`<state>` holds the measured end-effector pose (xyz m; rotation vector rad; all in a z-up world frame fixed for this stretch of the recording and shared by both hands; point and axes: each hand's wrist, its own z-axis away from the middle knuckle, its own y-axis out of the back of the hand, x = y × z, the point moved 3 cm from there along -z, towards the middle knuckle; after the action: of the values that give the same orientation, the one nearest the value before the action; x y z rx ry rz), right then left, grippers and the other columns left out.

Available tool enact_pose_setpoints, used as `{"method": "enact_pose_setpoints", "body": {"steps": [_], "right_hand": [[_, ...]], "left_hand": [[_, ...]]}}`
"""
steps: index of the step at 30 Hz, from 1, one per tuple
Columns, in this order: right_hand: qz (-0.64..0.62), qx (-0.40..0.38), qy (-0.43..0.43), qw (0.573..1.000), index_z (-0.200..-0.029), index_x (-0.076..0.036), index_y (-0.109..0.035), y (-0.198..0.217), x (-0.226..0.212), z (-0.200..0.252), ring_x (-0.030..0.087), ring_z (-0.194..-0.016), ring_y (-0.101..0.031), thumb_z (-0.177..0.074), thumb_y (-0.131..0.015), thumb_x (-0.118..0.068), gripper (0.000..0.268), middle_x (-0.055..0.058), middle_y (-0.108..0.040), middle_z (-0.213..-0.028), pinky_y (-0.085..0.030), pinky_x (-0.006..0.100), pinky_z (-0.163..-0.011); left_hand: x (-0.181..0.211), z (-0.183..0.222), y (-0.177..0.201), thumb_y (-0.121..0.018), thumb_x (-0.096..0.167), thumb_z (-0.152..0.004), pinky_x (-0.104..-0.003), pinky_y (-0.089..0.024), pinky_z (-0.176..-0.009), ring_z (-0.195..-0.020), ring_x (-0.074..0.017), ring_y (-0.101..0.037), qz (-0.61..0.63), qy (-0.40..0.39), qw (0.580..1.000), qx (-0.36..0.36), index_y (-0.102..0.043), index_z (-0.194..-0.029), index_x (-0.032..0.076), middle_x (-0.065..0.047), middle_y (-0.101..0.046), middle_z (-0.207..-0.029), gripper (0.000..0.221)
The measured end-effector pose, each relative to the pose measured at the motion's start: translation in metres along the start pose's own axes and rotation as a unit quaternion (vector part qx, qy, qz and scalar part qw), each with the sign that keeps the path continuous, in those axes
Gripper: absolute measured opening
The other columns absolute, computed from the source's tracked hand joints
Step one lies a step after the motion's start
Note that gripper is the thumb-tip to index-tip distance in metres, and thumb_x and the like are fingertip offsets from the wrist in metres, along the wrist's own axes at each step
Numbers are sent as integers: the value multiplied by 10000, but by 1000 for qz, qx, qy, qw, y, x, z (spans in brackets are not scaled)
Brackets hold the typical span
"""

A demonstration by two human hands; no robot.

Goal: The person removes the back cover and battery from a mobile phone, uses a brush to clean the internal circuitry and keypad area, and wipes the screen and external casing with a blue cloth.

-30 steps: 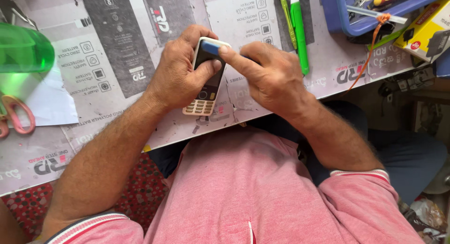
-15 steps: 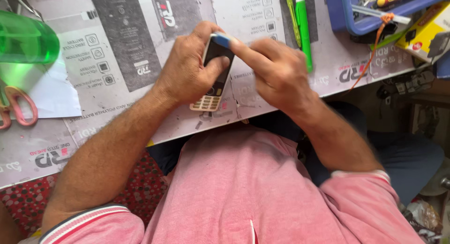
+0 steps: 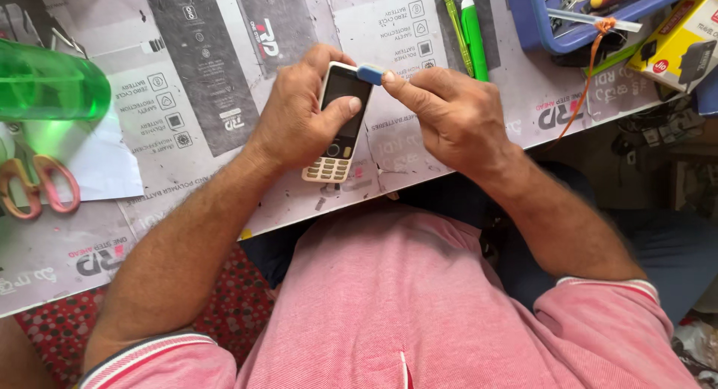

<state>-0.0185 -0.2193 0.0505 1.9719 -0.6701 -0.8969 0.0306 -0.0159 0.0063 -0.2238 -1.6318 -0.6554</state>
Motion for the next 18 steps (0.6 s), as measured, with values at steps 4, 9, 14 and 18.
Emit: {"method": "enact_pose_setpoints", "body": {"steps": [4, 9, 14, 18], "right_hand": [[-6, 6, 25, 1000, -1366, -90, -703, -1, -2, 16, 222, -848, -677, -898, -680, 75, 497, 69, -692, -1034, -541, 358, -695], [-9, 5, 12, 1000, -1360, -117, -715, -3, 1, 5, 217, -809, -664, -891, -701, 74, 507, 50, -679, -998, -539, 363, -678], [-14, -13, 38, 999, -1385, -108, -700, 1, -2, 0, 231, -824, -658, -869, -702, 37, 536, 56, -667, -1011, -524, 384, -680], [-20, 7, 9, 1000, -1392, -129, -705, 1, 4, 5, 202, -837, -672, -938, -670, 70, 496, 44, -687, -1032, -544, 339, -690]], "left_hand": [[-3, 5, -6, -712, 64, -952, -329, -585, -728, -823, -178, -727, 33, -32, 999, 3, -568, -1158, 25, -105, -725, -907, 255], [-4, 2, 0, -730, 82, -924, -321, -567, -720, -803, -150, -715, -2, -30, 1000, -4, -566, -1165, 17, -87, -707, -873, 299], [0, 0, 3, -716, 70, -948, -308, -595, -772, -864, -154, -714, 70, -21, 997, 3, -568, -1200, 31, -83, -720, -949, 295], [-6, 3, -2, -706, 84, -914, -289, -572, -661, -754, -135, -720, 26, 29, 999, -18, -557, -1184, 34, -57, -709, -847, 312]]}}
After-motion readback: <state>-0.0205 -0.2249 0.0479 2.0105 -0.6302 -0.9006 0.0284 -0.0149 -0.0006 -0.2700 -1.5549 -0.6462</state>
